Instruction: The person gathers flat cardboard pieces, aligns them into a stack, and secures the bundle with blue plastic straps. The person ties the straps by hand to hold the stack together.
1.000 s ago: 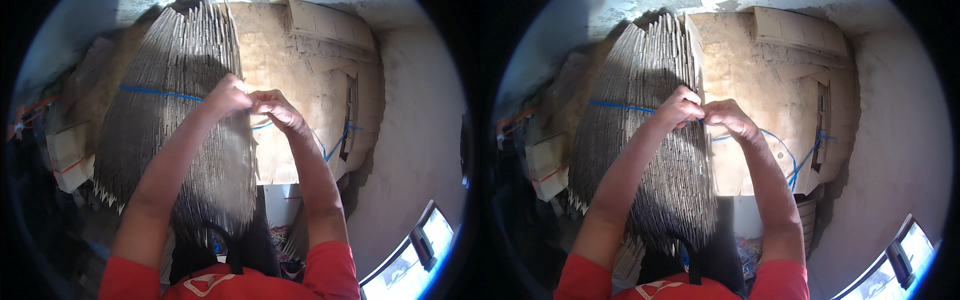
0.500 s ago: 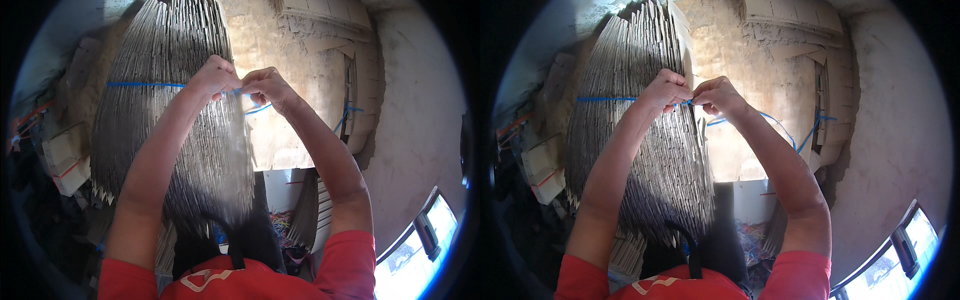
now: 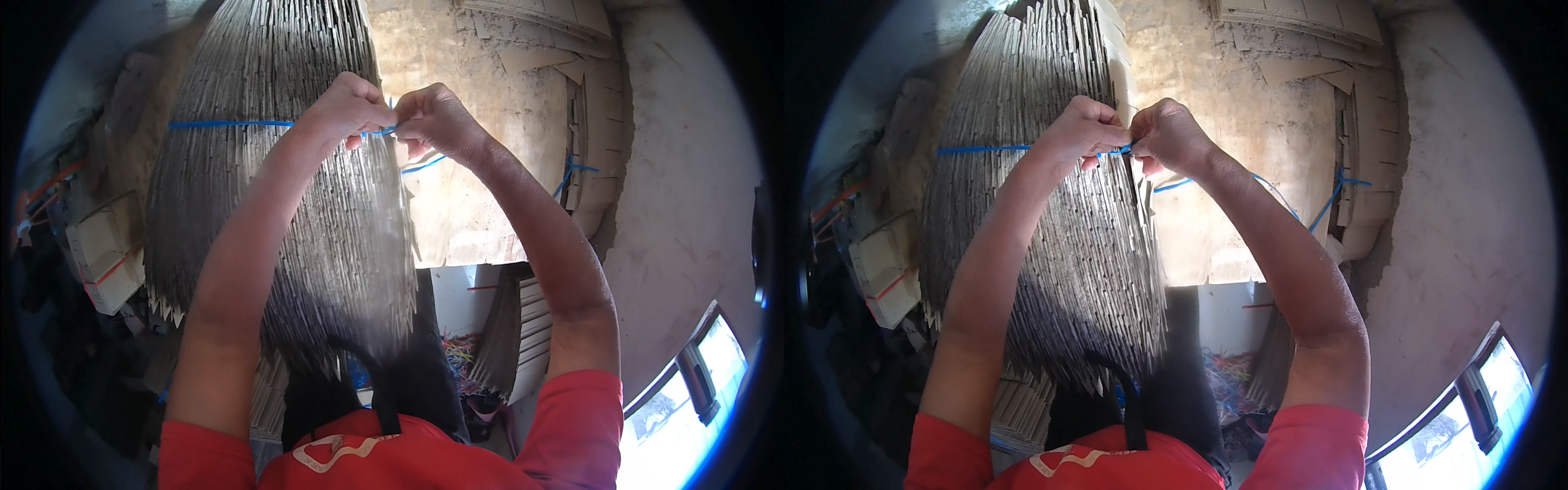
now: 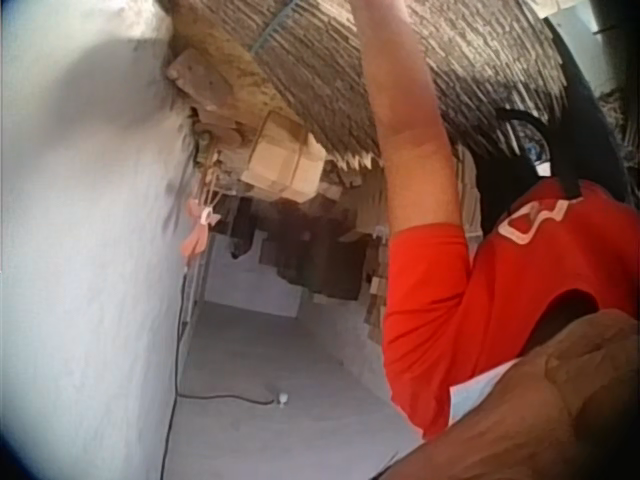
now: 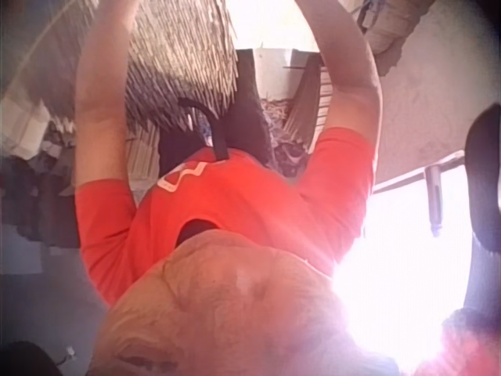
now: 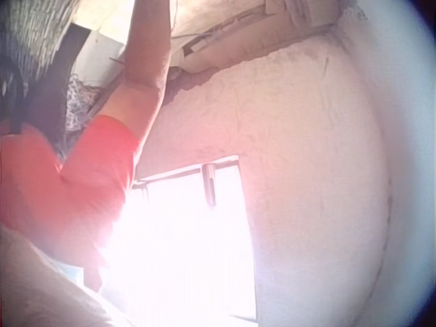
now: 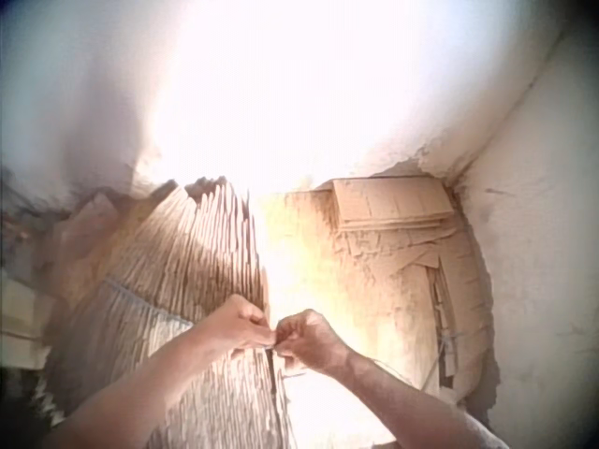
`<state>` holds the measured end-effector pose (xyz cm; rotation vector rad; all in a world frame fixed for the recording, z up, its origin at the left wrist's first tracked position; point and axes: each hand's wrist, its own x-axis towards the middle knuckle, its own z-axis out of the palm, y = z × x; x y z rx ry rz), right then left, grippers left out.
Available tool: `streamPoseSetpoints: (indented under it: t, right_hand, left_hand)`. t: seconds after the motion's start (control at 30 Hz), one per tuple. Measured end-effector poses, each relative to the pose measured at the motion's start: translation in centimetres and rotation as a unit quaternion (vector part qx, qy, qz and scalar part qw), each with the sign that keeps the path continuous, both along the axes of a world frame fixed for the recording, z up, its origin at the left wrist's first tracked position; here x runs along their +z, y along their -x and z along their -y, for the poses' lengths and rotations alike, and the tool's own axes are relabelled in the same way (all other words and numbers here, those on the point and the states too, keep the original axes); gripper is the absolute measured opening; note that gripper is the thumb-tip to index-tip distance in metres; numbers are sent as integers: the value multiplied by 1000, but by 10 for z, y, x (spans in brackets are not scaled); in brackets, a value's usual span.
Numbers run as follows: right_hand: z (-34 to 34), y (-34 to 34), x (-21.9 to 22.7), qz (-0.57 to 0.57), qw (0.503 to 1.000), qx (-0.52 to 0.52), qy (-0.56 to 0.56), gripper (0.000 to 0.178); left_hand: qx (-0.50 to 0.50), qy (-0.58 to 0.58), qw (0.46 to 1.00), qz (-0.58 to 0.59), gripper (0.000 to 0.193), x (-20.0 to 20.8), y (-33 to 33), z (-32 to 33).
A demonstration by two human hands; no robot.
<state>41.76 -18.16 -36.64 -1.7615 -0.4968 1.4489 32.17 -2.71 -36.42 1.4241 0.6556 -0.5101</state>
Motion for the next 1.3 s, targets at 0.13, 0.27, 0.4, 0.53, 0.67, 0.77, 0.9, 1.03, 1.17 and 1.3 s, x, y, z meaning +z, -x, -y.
streamPoseSetpoints:
  t: [0.13, 0.27, 0.4, 0.53, 0.67, 0.77, 0.9, 1.03, 1.17, 1.3]
  right_hand:
    - [1, 13, 0, 320, 943, 55, -74, 11]
    - [7, 29, -11, 489, 865, 93, -57, 12]
    - [10, 31, 8, 2, 974, -197, 113, 11]
    - [29, 40, -18, 490, 862, 81, -102, 5]
    - [60, 52, -67, 505, 839, 82, -185, 7]
    - [47, 65, -73, 508, 842, 107, -146, 16]
    - [45, 61, -63, 510, 836, 174, -103, 23]
    - [41, 74, -70, 476, 864, 108, -119, 24]
    - [64, 96, -57, 327, 941, -55, -65, 35]
    - [121, 150, -40, -2, 942, -291, -168, 92]
  left_hand:
    - [-8, 11, 999, 30, 7, -4, 4, -2]
    - [-13, 6, 998, 57, 7, -9, 7, -3]
    - [-25, -10, 997, 66, 7, -4, 8, -3]
    - [-78, -184, 976, 89, 10, 9, 10, 3]
    - [-215, -388, 827, 346, 14, -14, 11, -13]
    - [-223, -410, 805, 366, 15, -26, 19, -21]
    - [-271, -456, 765, 365, 16, -24, 21, -25]
    - [-302, -468, 783, 277, 4, -11, 27, -23]
    - [-76, -390, 876, 273, 34, 23, 77, -43]
    - [90, -557, 818, 115, 61, 28, 228, -151]
